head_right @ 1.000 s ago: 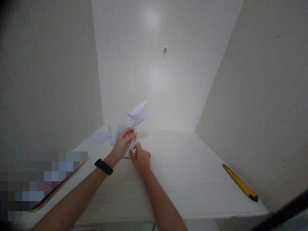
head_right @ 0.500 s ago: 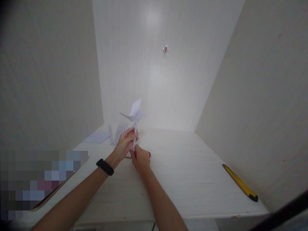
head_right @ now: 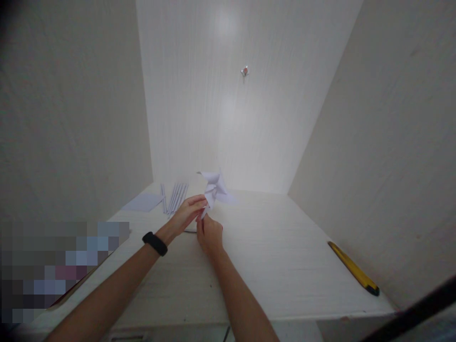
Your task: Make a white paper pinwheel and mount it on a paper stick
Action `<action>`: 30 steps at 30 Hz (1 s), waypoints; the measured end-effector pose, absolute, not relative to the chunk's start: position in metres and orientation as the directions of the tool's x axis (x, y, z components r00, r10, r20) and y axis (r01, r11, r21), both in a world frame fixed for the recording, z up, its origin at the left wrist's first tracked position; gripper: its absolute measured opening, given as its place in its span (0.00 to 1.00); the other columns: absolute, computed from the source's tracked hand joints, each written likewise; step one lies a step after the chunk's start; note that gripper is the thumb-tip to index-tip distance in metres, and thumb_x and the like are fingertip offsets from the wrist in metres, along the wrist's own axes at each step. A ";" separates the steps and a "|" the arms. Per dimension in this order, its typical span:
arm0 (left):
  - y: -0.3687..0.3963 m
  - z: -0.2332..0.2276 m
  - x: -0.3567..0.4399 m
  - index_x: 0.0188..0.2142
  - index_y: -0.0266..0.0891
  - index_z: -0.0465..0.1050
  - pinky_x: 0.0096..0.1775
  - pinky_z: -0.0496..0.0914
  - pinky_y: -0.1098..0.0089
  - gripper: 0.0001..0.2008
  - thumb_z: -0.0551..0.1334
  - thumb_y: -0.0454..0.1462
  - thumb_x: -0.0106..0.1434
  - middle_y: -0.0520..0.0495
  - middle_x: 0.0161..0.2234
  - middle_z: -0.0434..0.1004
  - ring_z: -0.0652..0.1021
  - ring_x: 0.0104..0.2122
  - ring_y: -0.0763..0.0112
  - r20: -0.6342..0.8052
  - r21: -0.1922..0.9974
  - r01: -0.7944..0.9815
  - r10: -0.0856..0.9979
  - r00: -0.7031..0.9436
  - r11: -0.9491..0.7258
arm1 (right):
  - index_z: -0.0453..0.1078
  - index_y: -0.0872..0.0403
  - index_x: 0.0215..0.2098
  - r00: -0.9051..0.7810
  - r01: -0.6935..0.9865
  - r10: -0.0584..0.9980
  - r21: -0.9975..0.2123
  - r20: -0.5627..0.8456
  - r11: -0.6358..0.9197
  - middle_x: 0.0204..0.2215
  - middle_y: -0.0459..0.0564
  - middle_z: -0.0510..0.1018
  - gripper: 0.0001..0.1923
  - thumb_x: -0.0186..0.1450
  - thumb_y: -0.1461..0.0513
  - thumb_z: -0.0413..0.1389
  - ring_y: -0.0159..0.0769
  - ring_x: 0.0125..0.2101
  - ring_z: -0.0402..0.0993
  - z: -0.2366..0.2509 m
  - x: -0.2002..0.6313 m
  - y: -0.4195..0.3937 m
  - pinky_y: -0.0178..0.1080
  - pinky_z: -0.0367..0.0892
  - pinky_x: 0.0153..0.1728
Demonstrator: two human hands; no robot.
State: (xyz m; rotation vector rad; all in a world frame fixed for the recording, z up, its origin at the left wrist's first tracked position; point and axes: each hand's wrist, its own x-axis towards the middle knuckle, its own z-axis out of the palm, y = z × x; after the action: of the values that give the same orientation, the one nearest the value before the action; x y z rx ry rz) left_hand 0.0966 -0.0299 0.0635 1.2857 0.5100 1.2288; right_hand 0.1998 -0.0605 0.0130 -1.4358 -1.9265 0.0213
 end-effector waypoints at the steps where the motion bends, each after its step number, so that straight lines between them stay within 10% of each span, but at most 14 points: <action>1: -0.030 0.063 0.096 0.34 0.37 0.77 0.32 0.65 0.74 0.09 0.66 0.39 0.54 0.48 0.29 0.75 0.73 0.29 0.75 0.328 0.908 -0.374 0.876 0.353 -0.190 | 0.67 0.56 0.37 -0.114 0.825 0.840 -0.421 0.531 0.378 0.26 0.50 0.77 0.16 0.68 0.61 0.39 0.36 0.27 0.73 0.012 0.200 -0.060 0.34 0.55 0.27; 12: -0.031 0.070 0.094 0.32 0.38 0.77 0.44 0.66 0.68 0.10 0.69 0.37 0.48 0.47 0.34 0.78 0.75 0.36 0.69 0.382 0.904 -0.320 0.873 0.305 -0.284 | 0.66 0.55 0.34 -0.104 0.779 0.846 -0.486 0.523 0.396 0.23 0.48 0.76 0.15 0.67 0.61 0.40 0.33 0.25 0.72 0.016 0.202 -0.063 0.33 0.56 0.29; 30: -0.024 0.069 0.090 0.32 0.39 0.75 0.37 0.64 0.73 0.11 0.68 0.39 0.48 0.47 0.36 0.77 0.74 0.37 0.71 0.322 0.847 -0.436 0.946 -0.036 -0.305 | 0.64 0.52 0.36 0.017 0.788 0.806 -0.504 0.592 0.354 0.28 0.44 0.71 0.09 0.67 0.58 0.44 0.30 0.27 0.69 0.010 0.203 -0.055 0.32 0.58 0.29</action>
State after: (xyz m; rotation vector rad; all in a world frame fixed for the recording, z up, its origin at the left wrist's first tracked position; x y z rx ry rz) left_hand 0.0902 -0.0245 0.0686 1.1025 0.6644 1.5918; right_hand 0.2033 -0.0550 0.0104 -1.4179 -1.7484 0.0255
